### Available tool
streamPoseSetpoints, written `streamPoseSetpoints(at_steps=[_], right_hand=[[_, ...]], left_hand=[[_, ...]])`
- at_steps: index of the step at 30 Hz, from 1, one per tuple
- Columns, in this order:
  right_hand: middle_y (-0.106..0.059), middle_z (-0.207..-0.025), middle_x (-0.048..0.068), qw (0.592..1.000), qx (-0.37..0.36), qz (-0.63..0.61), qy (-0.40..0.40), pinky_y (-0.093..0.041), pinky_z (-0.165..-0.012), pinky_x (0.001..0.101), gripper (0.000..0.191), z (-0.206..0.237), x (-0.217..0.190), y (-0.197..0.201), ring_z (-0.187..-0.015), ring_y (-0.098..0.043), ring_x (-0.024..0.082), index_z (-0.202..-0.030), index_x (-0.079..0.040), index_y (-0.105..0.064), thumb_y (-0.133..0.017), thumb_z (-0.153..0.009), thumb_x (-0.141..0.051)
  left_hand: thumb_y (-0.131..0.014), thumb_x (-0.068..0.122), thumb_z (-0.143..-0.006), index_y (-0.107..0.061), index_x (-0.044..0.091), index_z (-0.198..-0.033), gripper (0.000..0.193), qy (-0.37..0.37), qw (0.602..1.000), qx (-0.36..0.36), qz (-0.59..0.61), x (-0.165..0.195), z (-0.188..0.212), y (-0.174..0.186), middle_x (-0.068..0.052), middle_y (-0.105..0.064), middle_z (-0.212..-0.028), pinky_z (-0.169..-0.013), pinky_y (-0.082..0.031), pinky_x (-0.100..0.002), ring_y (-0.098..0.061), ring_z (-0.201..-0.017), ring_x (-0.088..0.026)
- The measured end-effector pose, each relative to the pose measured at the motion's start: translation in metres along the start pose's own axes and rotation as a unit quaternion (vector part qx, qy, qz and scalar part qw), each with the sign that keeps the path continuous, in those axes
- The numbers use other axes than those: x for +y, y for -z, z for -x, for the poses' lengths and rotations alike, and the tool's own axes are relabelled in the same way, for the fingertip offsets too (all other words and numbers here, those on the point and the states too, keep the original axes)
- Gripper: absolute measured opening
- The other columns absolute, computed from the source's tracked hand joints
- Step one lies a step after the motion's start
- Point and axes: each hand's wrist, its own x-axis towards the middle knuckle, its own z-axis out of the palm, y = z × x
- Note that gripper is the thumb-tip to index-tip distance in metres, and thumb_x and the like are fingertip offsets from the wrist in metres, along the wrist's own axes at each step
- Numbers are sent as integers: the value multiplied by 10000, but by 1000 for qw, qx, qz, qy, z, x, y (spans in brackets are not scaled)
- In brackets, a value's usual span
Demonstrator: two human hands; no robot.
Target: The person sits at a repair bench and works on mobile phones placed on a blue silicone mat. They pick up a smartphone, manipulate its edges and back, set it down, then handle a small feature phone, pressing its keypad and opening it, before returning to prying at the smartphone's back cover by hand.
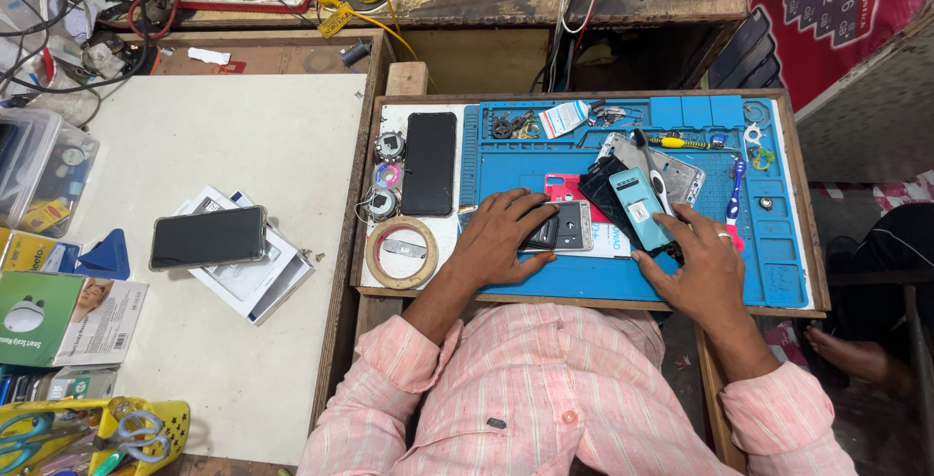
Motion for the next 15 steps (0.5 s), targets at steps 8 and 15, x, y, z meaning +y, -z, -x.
streamPoseSetpoints(at_steps=[8, 15], right_hand=[[-637, -1370, 136, 1000, 1, 2, 4, -547, -894, 469, 563, 0, 1, 0, -1182, -628, 352, -1250, -138, -719, -830, -760, -393], [-639, -1369, 130, 1000, 3, -1, 3, -544, -902, 471, 562, -2, 1, 0, -1177, -630, 351, -1248, -143, -719, -830, -757, -393]], left_hand=[[-715, 502, -860, -574, 102, -1420, 703, 2, 1000, -10, -11, 1, -1, 1, -154, -546, -1483, -1098, -392, -502, -498, -1365, -371], [-713, 513, -856, -568, 100, -1420, 714, 7, 1000, -15, -16, 2, -4, 5, -156, -541, -1485, -1099, -390, -501, -497, -1359, -369]])
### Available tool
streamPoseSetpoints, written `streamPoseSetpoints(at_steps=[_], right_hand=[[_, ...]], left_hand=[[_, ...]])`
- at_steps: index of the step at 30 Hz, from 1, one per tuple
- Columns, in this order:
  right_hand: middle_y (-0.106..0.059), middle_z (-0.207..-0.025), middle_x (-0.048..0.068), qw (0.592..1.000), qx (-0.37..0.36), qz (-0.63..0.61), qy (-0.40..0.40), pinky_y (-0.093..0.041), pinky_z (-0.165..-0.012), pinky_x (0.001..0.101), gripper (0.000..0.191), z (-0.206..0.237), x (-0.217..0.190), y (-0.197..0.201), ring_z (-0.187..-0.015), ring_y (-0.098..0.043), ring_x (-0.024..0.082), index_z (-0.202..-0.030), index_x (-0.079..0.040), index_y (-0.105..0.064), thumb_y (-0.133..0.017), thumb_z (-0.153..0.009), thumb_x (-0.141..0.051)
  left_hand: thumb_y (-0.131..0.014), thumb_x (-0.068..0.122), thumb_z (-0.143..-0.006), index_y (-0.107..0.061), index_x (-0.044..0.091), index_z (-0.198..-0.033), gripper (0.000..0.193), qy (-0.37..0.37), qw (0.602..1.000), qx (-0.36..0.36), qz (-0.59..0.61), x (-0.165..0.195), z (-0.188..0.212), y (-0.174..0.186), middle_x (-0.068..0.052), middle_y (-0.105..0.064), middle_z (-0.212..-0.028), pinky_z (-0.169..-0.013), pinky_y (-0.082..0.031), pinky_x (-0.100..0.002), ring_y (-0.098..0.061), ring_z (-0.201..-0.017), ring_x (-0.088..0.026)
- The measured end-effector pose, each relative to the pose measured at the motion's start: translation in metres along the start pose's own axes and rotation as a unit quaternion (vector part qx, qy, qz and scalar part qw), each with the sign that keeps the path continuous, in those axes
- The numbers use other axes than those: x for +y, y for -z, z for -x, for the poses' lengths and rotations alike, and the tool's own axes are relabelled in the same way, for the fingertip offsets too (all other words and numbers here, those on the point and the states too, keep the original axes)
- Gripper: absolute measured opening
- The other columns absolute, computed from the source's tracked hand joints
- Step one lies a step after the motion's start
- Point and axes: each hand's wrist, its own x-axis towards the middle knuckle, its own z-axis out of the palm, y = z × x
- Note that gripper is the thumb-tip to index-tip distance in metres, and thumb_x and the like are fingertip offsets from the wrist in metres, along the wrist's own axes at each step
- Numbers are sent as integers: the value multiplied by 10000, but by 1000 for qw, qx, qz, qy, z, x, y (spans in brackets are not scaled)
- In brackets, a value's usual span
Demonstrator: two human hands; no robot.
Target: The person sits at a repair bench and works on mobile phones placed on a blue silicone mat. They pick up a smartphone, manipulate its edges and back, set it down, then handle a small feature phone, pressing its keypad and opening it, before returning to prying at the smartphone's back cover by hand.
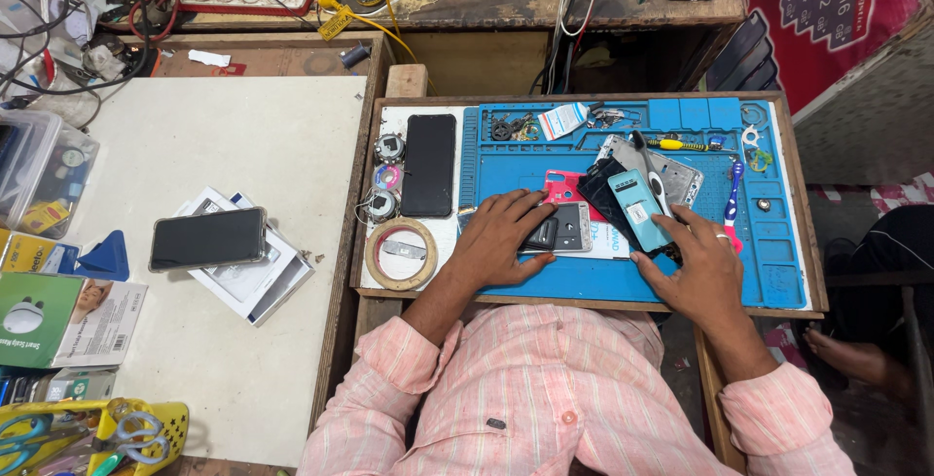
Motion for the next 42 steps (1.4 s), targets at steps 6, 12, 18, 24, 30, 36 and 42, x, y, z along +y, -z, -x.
streamPoseSetpoints(at_steps=[6, 12, 18, 24, 30, 36, 42], right_hand=[[-639, -1370, 127, 1000, -3, 2, -2, -546, -898, 470, 562, 0, 0, 0, -1182, -628, 351, -1246, -148, -720, -832, -754, -396], [-638, -1377, 127, 1000, -6, -2, -10, -548, -892, 469, 561, 0, -1, 0, -1176, -630, 350, -1248, -150, -720, -832, -754, -392], [-639, -1371, 128, 1000, -6, -3, -6, -547, -894, 468, 559, -3, 1, 2, -1179, -630, 349, -1246, -147, -722, -832, -755, -391], [-640, -1368, 130, 1000, -5, -3, -5, -547, -893, 468, 564, -2, 0, 2, -1176, -630, 347, -1248, -145, -719, -834, -753, -389], [-642, -1364, 130, 1000, 2, -6, -1, -549, -895, 468, 552, -7, 3, 3, -1176, -634, 351, -1244, -149, -718, -832, -757, -383], [-639, -1365, 133, 1000, 1, -5, -1, -548, -897, 470, 554, -8, 3, 3, -1180, -631, 356, -1247, -147, -716, -831, -759, -382], [-637, -1370, 132, 1000, -1, -6, -5, -546, -900, 473, 558, -8, 3, 2, -1182, -629, 357, -1249, -148, -717, -830, -756, -384]], left_hand=[[-721, 516, -845, -552, 93, -1431, 743, 3, 1000, 12, 6, 1, 1, 0, -178, -516, -1500, -1103, -388, -500, -493, -1365, -373], [-730, 510, -840, -547, 95, -1436, 749, 7, 1000, 13, 11, 1, 2, 0, -175, -531, -1478, -1112, -386, -504, -495, -1365, -375], [-725, 509, -844, -546, 77, -1425, 746, 4, 1000, 14, 11, 0, -2, 0, -170, -545, -1456, -1102, -387, -500, -500, -1361, -372], [-714, 511, -847, -528, 34, -1417, 766, -6, 1000, 7, -17, 1, -5, 0, -180, -550, -1420, -1108, -373, -506, -500, -1325, -371], [-709, 508, -848, -522, 48, -1433, 767, -3, 1000, 20, 0, 1, -10, 2, -173, -544, -1442, -1108, -377, -498, -499, -1339, -365], [-714, 513, -845, -506, 61, -1461, 792, -1, 1000, 20, -8, 1, -9, 1, -170, -528, -1479, -1098, -382, -491, -494, -1349, -363], [-710, 518, -848, -498, 49, -1462, 801, 2, 1000, 13, -9, -1, -9, -2, -153, -545, -1462, -1107, -380, -494, -492, -1353, -363]])
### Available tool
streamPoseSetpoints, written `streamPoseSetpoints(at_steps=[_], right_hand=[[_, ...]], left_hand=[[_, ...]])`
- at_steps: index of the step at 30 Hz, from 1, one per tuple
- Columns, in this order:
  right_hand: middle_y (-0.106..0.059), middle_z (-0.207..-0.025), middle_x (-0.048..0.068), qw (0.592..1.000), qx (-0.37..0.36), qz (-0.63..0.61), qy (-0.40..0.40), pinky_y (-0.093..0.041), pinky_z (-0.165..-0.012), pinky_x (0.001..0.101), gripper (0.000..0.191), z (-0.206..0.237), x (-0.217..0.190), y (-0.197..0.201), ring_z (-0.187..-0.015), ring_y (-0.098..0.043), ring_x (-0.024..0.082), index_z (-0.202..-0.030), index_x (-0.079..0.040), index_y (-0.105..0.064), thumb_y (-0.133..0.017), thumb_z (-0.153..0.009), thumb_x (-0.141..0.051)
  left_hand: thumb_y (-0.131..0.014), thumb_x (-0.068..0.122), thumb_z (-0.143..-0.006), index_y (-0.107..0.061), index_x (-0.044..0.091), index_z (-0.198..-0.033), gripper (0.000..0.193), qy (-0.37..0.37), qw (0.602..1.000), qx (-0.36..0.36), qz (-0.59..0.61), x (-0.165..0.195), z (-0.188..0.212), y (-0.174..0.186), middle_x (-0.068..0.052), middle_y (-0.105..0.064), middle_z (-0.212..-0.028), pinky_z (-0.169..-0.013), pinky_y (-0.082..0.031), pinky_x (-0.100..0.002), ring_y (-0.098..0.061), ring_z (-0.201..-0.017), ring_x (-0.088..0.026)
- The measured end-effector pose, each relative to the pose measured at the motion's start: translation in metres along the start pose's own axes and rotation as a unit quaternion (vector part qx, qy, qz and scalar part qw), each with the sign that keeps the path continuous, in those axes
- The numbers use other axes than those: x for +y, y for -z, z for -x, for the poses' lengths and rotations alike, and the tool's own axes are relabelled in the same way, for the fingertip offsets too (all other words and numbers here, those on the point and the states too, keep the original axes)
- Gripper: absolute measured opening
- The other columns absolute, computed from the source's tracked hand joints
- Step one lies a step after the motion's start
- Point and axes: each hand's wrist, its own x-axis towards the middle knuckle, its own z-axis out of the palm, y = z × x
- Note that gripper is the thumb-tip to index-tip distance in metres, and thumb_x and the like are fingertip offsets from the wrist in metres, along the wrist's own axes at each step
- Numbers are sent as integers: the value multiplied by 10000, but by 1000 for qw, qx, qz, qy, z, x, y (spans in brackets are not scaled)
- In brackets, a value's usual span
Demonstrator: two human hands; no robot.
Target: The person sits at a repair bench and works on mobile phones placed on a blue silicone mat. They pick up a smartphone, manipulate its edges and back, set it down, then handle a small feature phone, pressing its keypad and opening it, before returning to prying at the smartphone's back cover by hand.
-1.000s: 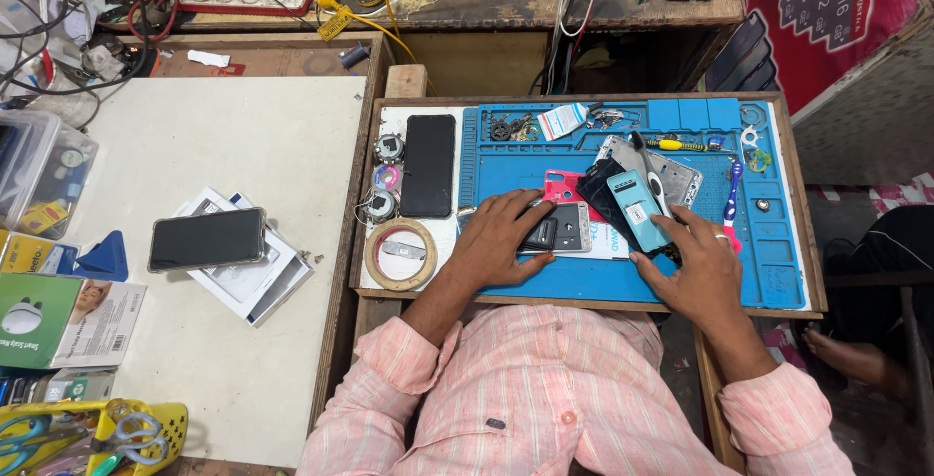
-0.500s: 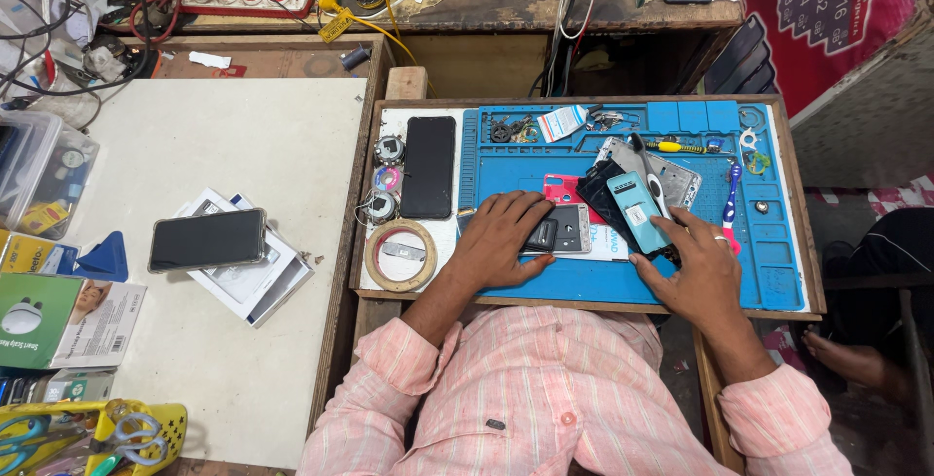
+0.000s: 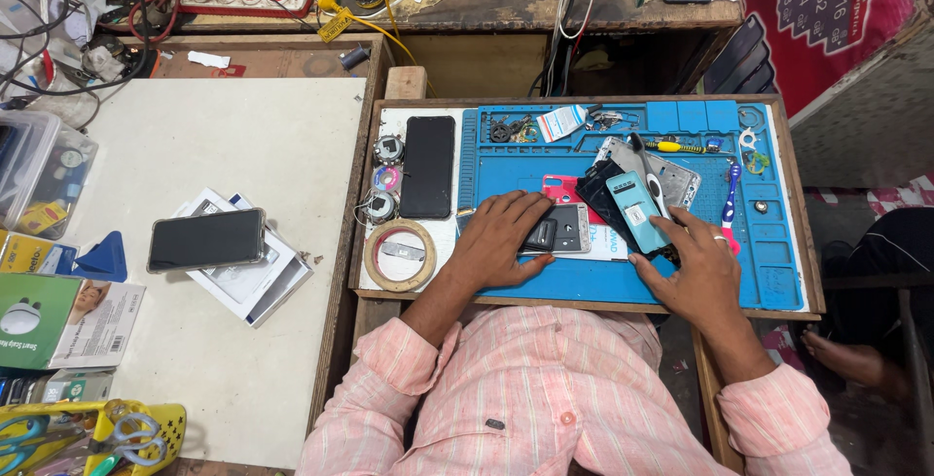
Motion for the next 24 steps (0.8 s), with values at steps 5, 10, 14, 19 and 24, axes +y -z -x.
streamPoseSetpoints(at_steps=[5, 10, 14, 19, 24], right_hand=[[-637, -1374, 128, 1000, -4, 4, -3, -547, -897, 471, 561, 0, 0, 0, -1180, -628, 353, -1250, -151, -718, -832, -756, -390], [-635, -1376, 130, 1000, -8, 1, -8, -551, -879, 469, 569, 0, -1, 0, -1179, -626, 349, -1249, -146, -717, -832, -750, -392], [-639, -1370, 123, 1000, 0, 6, -2, -547, -899, 470, 562, 0, 0, -1, -1190, -627, 348, -1246, -148, -722, -836, -753, -391], [-645, -1345, 127, 1000, 11, 7, 4, -539, -896, 468, 575, 2, 4, 0, -1158, -646, 344, -1229, -126, -723, -850, -740, -399], [-644, -1342, 135, 1000, 11, 8, -12, -542, -879, 463, 586, 2, 4, -2, -1109, -655, 354, -1220, -115, -728, -860, -730, -409]], left_hand=[[-711, 518, -845, -498, 36, -1446, 799, 0, 1000, -6, -1, -1, 0, -2, -157, -552, -1446, -1116, -370, -503, -489, -1349, -367], [-715, 515, -837, -512, 27, -1426, 791, -1, 1000, -9, 3, -2, -2, -1, -169, -553, -1433, -1115, -363, -505, -490, -1339, -368], [-730, 491, -829, -538, 33, -1397, 755, 0, 1000, 0, 20, -1, -2, 1, -167, -567, -1409, -1122, -368, -499, -501, -1332, -361], [-751, 467, -818, -552, 37, -1362, 721, -9, 999, 18, 25, 3, -2, -1, -159, -580, -1376, -1107, -380, -492, -515, -1312, -355], [-760, 450, -813, -557, 55, -1360, 705, -12, 999, 22, 36, 3, -2, 0, -150, -584, -1357, -1098, -392, -486, -525, -1294, -347]])
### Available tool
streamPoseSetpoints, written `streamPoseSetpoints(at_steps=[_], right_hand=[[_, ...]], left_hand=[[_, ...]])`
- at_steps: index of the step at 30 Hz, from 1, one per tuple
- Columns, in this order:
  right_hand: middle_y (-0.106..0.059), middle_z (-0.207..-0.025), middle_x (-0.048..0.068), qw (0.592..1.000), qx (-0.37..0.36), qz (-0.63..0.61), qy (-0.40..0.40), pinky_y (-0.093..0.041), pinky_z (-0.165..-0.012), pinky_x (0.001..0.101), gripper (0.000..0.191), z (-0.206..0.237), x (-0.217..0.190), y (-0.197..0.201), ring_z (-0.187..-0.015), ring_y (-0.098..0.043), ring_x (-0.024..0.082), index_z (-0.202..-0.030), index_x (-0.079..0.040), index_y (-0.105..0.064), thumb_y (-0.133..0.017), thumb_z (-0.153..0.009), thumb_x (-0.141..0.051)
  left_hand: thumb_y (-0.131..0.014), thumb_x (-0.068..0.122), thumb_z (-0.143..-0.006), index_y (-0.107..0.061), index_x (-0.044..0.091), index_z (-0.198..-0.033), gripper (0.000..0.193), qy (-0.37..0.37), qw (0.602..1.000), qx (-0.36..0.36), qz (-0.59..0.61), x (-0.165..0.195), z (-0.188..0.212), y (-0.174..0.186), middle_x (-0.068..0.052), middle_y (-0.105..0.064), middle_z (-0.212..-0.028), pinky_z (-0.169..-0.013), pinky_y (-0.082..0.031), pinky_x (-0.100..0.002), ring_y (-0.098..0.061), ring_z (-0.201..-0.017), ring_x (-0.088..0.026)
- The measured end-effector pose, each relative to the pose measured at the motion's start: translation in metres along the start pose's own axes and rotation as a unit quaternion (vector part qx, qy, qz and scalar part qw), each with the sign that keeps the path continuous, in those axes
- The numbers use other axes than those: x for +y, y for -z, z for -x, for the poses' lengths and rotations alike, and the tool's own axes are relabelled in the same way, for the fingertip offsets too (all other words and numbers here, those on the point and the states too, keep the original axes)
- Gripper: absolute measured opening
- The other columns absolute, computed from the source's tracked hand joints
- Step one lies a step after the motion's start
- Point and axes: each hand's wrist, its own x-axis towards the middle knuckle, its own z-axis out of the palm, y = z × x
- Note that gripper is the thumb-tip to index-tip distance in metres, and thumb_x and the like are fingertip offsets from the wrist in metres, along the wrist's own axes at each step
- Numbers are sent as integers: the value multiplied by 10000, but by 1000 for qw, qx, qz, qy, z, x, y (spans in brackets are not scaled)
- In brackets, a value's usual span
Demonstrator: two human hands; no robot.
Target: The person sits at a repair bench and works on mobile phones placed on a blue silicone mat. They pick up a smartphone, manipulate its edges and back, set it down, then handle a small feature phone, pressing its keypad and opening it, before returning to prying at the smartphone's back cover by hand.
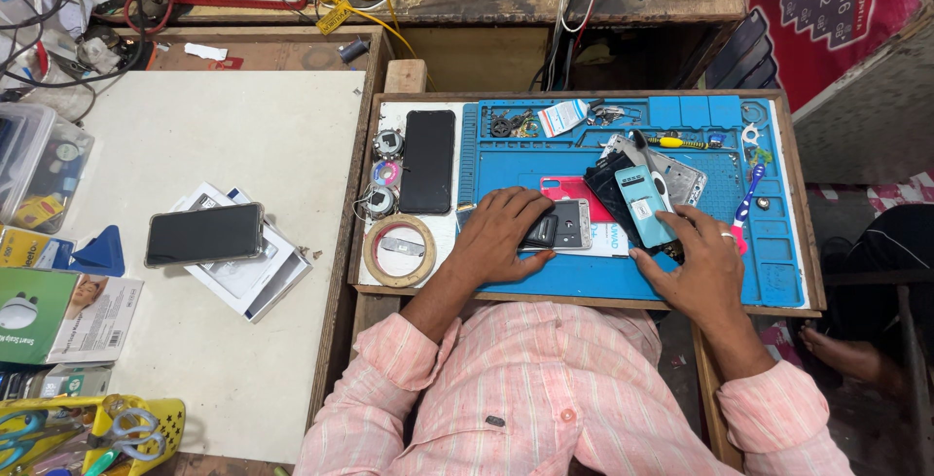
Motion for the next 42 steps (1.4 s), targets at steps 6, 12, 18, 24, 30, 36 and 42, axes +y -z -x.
streamPoseSetpoints(at_steps=[6, 12, 18, 24, 30, 36, 42], right_hand=[[-643, -1342, 132, 1000, -4, 3, -4, -540, -867, 463, 589, -1, 0, 0, -1095, -658, 352, -1219, -121, -729, -862, -724, -412], [-645, -1335, 124, 1000, -3, 12, 1, -538, -874, 467, 591, -3, 0, -1, -1099, -652, 350, -1218, -127, -730, -865, -721, -416], [-645, -1326, 126, 1000, -1, 4, 2, -537, -869, 472, 593, 0, -3, 0, -1099, -645, 349, -1224, -125, -726, -861, -722, -411], [-642, -1324, 120, 1000, 1, 3, 3, -539, -872, 471, 587, 2, -6, -1, -1104, -641, 353, -1225, -126, -719, -859, -726, -404], [-645, -1308, 108, 1000, 10, 15, 12, -531, -887, 476, 589, 0, -8, -3, -1112, -639, 354, -1223, -133, -722, -860, -716, -400], [-641, -1324, 116, 1000, 1, 7, 5, -532, -870, 470, 597, -3, -8, -9, -1100, -645, 350, -1229, -129, -718, -859, -719, -405], [-647, -1318, 122, 1000, 1, 0, -8, -533, -857, 461, 596, 0, -8, -10, -1078, -645, 349, -1212, -127, -727, -865, -707, -409]], left_hand=[[-745, 471, -827, -530, 96, -1429, 741, 6, 1000, -1, -10, 1, 2, 0, -159, -536, -1425, -1098, -395, -491, -512, -1319, -363], [-692, 526, -851, -474, 121, -1508, 801, 19, 998, -28, -51, -2, 1, -4, -179, -442, -1569, -1059, -404, -493, -482, -1364, -378], [-747, 513, -787, -375, 136, -1579, 953, 41, 996, -73, -39, -3, -5, 0, -226, -380, -1607, -1093, -382, -529, -446, -1377, -414], [-870, 577, -600, -315, 145, -1579, 1206, 40, 992, -110, -36, -7, -29, 1, -287, -340, -1559, -1142, -316, -573, -357, -1427, -481], [-875, 558, -580, -380, 124, -1515, 1144, 20, 995, -100, -10, -6, -40, -11, -254, -440, -1480, -1162, -295, -574, -403, -1391, -437], [-855, 462, -620, -497, 118, -1450, 967, -5, 997, -75, 22, -13, -36, -13, -172, -556, -1377, -1153, -363, -495, -519, -1297, -360], [-853, 410, -604, -524, 131, -1432, 934, 14, 996, -80, 23, -12, -35, -12, -152, -572, -1355, -1092, -406, -480, -533, -1260, -362]])
